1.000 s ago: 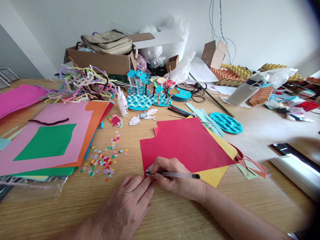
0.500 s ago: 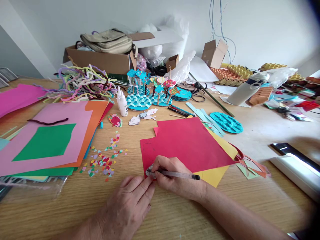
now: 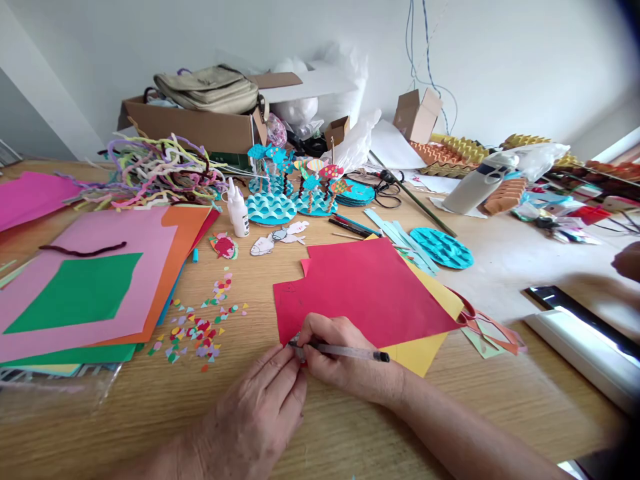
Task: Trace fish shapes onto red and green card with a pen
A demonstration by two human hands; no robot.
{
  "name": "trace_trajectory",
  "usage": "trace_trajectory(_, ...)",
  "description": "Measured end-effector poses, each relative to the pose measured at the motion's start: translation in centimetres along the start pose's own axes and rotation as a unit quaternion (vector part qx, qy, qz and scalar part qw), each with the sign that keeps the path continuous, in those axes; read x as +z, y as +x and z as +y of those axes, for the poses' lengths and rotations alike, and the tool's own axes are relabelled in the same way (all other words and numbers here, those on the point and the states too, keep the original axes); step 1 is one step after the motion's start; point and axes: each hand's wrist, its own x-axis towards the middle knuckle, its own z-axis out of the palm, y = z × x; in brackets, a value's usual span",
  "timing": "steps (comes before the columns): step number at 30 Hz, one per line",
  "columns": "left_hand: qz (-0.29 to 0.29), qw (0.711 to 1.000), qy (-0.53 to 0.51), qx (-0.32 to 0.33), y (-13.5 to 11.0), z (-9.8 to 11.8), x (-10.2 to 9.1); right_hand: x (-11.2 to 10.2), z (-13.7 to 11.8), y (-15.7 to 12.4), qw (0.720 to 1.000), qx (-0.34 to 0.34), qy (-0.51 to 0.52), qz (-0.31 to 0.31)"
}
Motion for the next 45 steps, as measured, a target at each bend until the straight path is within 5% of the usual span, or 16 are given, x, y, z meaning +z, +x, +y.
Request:
trace_trajectory(9,0.055,0.998,-0.008,-0.016,-0.3,0.3,1.0,0.2,0.0,-0.1,1.000,-0.003,0.008,0.003)
trace_trajectory(29,0.049,0.998,-0.017,-0.028,-0.5,0.5,1.1,-0.3,-0.1,0.0,0.997,0.023,0.074,0.023)
trace_trajectory(39,0.066,0.998,-0.011,-0.013,-0.6,0.1,1.2,-2.8,-2.3,0.2,0.996,0.033,0.076,-0.014)
trace_trajectory(45,0.070,0.997,-0.009,-0.013,-0.5,0.2,1.4,-1.5,-1.8,0.5,0.998,0.025,0.050,-0.025)
